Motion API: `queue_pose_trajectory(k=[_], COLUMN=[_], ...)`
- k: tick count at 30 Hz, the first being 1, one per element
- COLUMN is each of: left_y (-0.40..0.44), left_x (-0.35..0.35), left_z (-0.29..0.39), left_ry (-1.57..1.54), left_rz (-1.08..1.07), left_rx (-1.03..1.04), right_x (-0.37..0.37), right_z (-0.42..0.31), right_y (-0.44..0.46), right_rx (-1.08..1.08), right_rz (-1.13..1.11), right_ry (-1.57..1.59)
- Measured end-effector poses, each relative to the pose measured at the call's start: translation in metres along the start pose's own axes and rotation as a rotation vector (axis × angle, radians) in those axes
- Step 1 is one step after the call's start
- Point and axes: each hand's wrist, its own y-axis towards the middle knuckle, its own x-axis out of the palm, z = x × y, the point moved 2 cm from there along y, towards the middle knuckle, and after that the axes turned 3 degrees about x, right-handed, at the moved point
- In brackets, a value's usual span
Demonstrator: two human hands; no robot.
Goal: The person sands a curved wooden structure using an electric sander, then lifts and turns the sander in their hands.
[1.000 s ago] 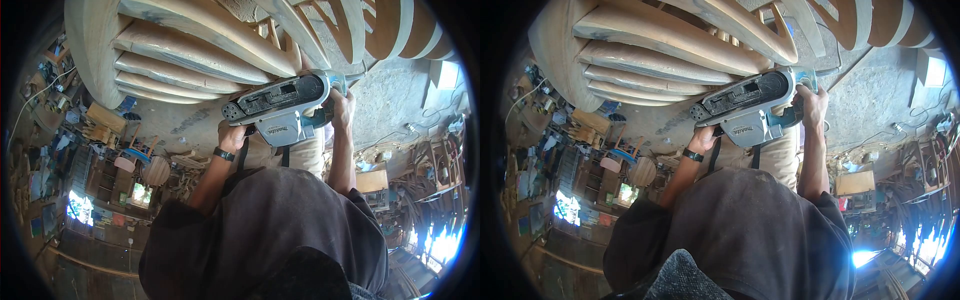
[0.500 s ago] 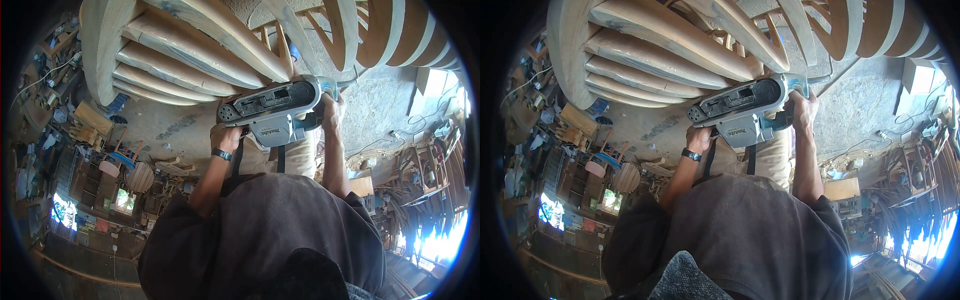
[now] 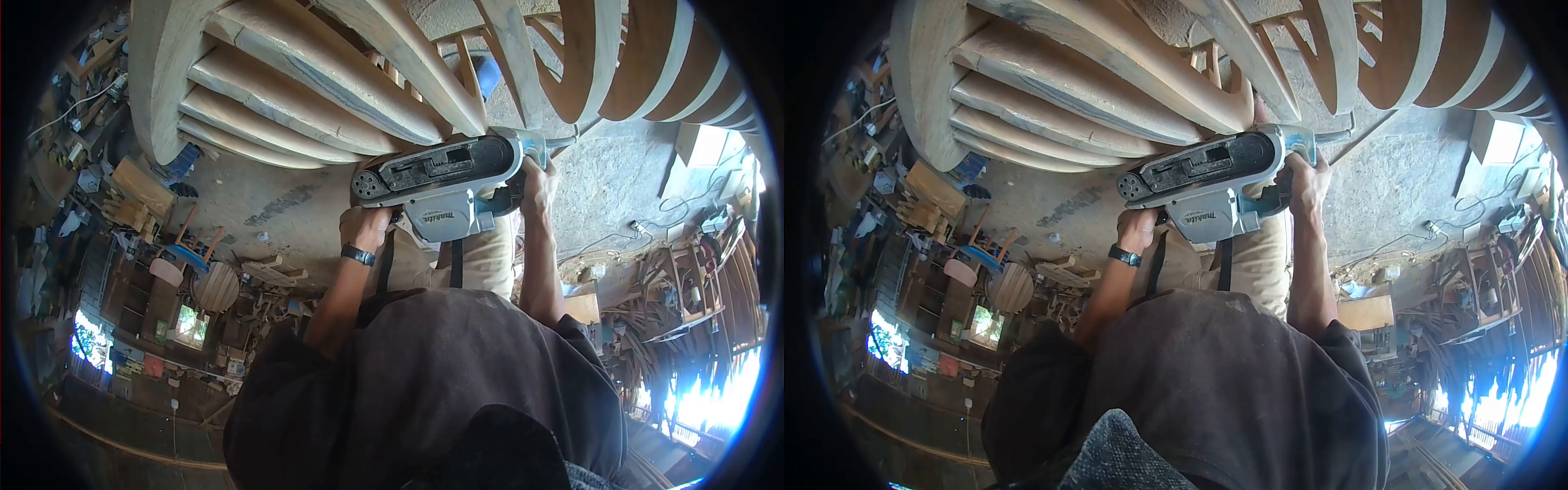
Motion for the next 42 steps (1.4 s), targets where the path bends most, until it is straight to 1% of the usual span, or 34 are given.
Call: queue_pose_trajectory(k=[1,3,4,6,7,8,9,11,15,18,20,21,23,27,29,30,31,33,35,36,40,42], left_y=[0.001,0.003,-0.001,-0.012,-0.022,-0.028,-0.026,-0.024,-0.014,-0.016,-0.032,-0.035,-0.04,-0.04,-0.032,-0.03,-0.026,-0.015,-0.009,-0.012,-0.021,-0.026], left_x=[0.001,-0.003,-0.008,-0.006,0.001,0.006,0.006,0.001,-0.004,-0.003,-0.003,-0.003,-0.001,-0.002,0.0,0.0,-0.002,-0.01,-0.016,-0.017,0.001,0.004], left_z=[-0.004,-0.012,-0.005,0.029,0.06,0.075,0.075,0.069,0.039,0.038,0.08,0.093,0.107,0.107,0.098,0.091,0.078,0.04,0.018,0.012,0.066,0.078], left_ry=[-0.095,-0.19,0.026,0.241,-0.023,-0.288,-0.289,-0.24,-0.16,-0.162,-0.226,-0.227,-0.226,-0.253,-0.126,-0.112,-0.111,-0.014,0.123,0.085,-0.075,-0.114], left_rz=[-0.011,-0.017,-0.032,-0.048,-0.036,-0.023,-0.023,-0.091,-0.036,-0.04,-0.072,-0.072,-0.085,-0.066,-0.006,-0.009,-0.007,-0.065,-0.108,-0.085,-0.003,0.015], left_rx=[0.0,-0.004,0.004,0.013,-0.104,-0.22,-0.219,-0.245,-0.196,-0.153,-0.232,-0.23,-0.329,-0.303,-0.243,-0.259,-0.268,-0.174,-0.088,-0.113,-0.181,-0.199], right_x=[0.002,-0.001,-0.002,-0.001,-0.005,-0.008,-0.009,-0.007,-0.001,-0.004,-0.007,-0.009,-0.01,-0.007,-0.005,-0.005,-0.005,-0.001,-0.002,-0.002,-0.001,-0.006], right_z=[0.0,0.004,0.001,-0.01,-0.01,-0.01,-0.01,-0.006,0.006,0.007,-0.004,-0.01,-0.015,-0.015,-0.008,-0.001,0.004,0.004,0.01,0.013,0.003,-0.004], right_y=[0.0,0.002,-0.002,-0.011,-0.013,-0.014,-0.015,-0.016,-0.009,-0.011,-0.022,-0.025,-0.028,-0.032,-0.023,-0.017,-0.013,-0.012,-0.002,0.001,-0.006,-0.014], right_rx=[0.01,0.015,0.02,0.03,0.03,0.03,0.031,0.045,0.053,0.053,0.061,0.053,0.055,0.074,0.075,0.08,0.09,0.129,0.103,0.102,0.053,0.059], right_rz=[0.016,-0.017,-0.009,-0.001,-0.001,-0.023,-0.047,-0.045,-0.042,-0.022,-0.038,-0.058,-0.047,-0.024,-0.017,-0.006,0.005,0.024,0.054,0.049,0.03,0.003], right_ry=[0.0,0.005,0.002,-0.027,-0.028,-0.044,-0.06,-0.053,-0.022,-0.031,-0.048,-0.054,-0.026,-0.06,-0.077,-0.058,-0.04,-0.095,-0.044,-0.04,-0.079,-0.069])
